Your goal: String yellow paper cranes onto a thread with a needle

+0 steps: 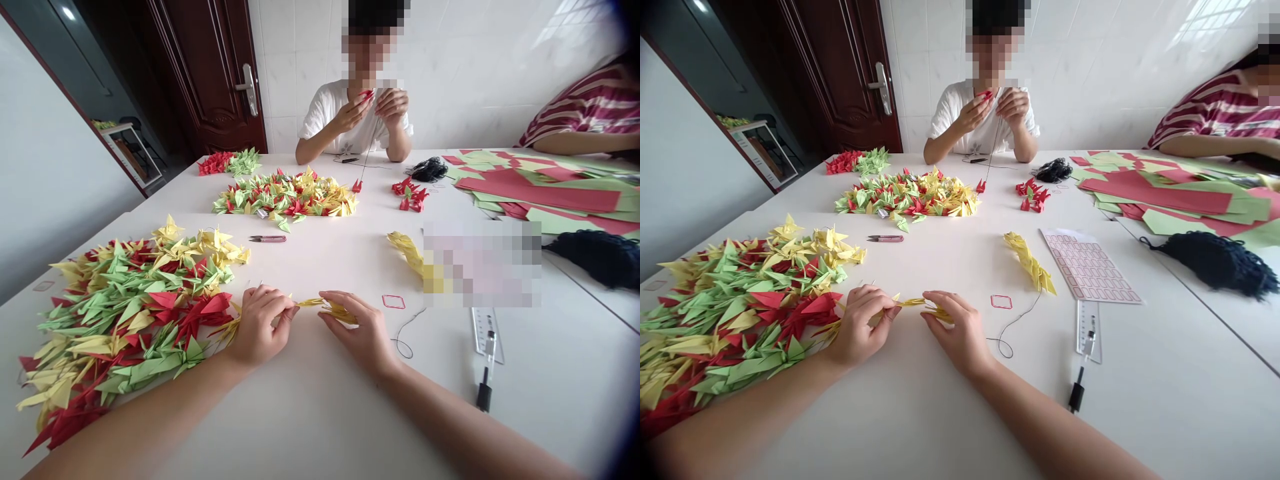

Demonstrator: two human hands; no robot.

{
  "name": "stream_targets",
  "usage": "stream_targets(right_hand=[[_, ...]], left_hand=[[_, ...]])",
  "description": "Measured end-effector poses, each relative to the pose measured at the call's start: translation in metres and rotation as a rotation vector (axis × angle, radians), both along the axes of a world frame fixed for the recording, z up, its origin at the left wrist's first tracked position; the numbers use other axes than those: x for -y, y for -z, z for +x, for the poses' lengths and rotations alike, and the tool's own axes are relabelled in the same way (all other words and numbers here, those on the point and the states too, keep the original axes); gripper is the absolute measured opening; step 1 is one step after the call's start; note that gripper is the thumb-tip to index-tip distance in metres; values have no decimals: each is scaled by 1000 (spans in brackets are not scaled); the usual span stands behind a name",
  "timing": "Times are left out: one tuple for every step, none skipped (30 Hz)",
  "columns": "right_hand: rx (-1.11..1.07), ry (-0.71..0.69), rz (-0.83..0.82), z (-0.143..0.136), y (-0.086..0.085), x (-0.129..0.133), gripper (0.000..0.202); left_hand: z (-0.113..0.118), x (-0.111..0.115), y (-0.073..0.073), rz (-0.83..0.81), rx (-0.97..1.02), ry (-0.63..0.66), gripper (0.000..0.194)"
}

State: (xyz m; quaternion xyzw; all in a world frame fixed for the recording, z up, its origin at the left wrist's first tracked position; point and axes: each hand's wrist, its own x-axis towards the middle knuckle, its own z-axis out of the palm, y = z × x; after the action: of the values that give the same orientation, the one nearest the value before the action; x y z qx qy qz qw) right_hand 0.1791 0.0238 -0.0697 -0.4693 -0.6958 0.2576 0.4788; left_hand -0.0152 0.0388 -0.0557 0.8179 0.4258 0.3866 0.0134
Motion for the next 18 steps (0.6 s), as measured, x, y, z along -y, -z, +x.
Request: stream_targets(right_hand=[[-23, 7, -13, 0, -1, 0, 23], [-42, 15, -19, 0, -1, 0, 22], [-54, 24, -20, 0, -1, 0, 20], [-61, 33, -17, 0, -1, 0, 19], [-67, 40, -14, 0, -1, 0, 18], [-72, 41, -13, -1, -1, 0, 18], [-76, 33, -16, -1, -1, 0, 19], [-79, 22, -21, -1, -1, 0, 20], [-80, 11, -27, -1, -1, 0, 21], [-76, 4, -32, -1, -1, 0, 22], [-67, 5, -35, -1, -2, 1, 23], [-53, 13, -33, -1, -3, 1, 23], [-34, 26, -27, 0, -3, 1, 24], [-12, 38, -20, 0, -4, 1, 24], [9, 47, -11, 0, -4, 1, 25], [27, 52, 0, 0, -4, 1, 25], [41, 51, 10, 0, -4, 1, 26], [50, 44, 20, 0, -4, 1, 26]], left_hand=[[0, 0, 0, -1, 13, 3, 16], [0, 0, 0, 0, 24, 5, 15], [0, 0, -1, 2, 33, 8, 15], [0, 0, -1, 1, 35, 11, 15], [0, 0, -1, 0, 32, 12, 15], [0, 0, -1, -3, 27, 8, 15], [0, 0, -1, -6, 23, 2, 16], [0, 0, -1, -8, 19, -3, 16], [0, 0, -1, -8, 16, -4, 16], [0, 0, -1, -7, 10, -1, 16], [0, 0, 0, -5, 3, 5, 16], [0, 0, 0, -2, -5, 9, 16], [0, 0, 0, 2, -9, 7, 16], [0, 0, 0, 7, -11, -1, 16], [0, 0, 0, 10, -14, -12, 16], [0, 0, 0, 13, -18, -21, 16], [0, 0, 0, 17, -26, -26, 16], [0, 0, 0, 21, -38, -26, 16]])
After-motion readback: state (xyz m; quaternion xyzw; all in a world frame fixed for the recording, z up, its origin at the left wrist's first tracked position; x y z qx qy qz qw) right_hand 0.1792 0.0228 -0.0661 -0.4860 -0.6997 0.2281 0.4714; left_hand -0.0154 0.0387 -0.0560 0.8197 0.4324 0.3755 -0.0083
